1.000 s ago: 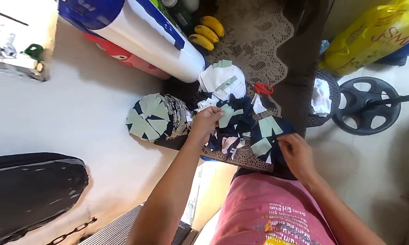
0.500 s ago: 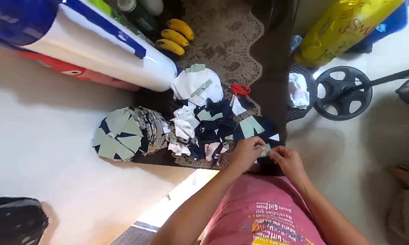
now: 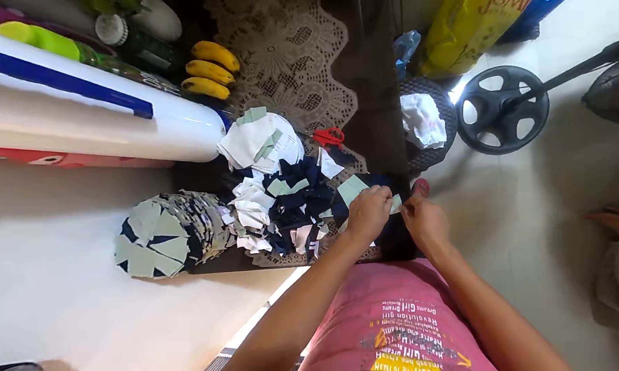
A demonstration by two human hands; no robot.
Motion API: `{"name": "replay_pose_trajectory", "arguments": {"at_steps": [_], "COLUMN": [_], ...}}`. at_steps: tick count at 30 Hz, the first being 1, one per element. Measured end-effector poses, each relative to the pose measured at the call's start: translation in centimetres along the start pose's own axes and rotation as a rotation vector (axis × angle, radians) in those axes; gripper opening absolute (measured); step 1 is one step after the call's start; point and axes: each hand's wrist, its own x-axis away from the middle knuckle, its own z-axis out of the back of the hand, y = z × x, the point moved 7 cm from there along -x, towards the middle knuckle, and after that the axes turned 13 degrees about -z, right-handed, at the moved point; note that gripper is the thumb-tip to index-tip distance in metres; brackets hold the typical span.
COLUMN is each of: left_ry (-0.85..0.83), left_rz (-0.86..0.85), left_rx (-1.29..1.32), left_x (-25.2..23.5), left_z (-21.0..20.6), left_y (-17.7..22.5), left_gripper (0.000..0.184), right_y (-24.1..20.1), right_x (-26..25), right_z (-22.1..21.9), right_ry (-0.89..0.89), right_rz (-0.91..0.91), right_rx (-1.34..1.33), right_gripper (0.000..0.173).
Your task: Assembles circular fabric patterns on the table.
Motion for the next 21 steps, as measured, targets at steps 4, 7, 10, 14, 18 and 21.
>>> {"name": "replay_pose_trajectory", "arguments": {"at_steps": [4,7,10,14,18,21], "left_ry": [0.001,0.030,0.031,0.034,0.042,0.059], "left_rz": [-0.027,-0.045,-0.035,-0.022,0.001,0.001], "left_rx": [-0.062,-0.073,-0.073,-0.065,-0.056,-0.049], "left_x": [-0.1,-0.2,-0.3,-0.4,-0.4,-0.4], "left_z": [-0.2,-0.2,-0.1,0.0,-0.1,0.0], "left_y": [0.1,0.0,0.0,-0.1,-0.1,-0.1], "left_gripper": [0.022,0.021,0.019,0.019,0.019,0.018], "right_y": [0.1,0.1,0.7,2.1,1.7,1.3], "right_x": [-0.3,-0.5,-0.6,-1.0,-1.3,-1.2], "right_z": [-0.1,-0.1,0.3,0.7,0.4,0.2], "right_ry": [-0.003,0.006,0.036,0.108,0.107,0.094], "right_rz": [0.003,0.022,0.022,0.035,0.062,0.071], "right_rx": [0.023,0.017,-0.053,-0.178,-0.189,-0.194], "right_gripper": [0.028,0.027,0.024,0.022,0.023,0.023]}}
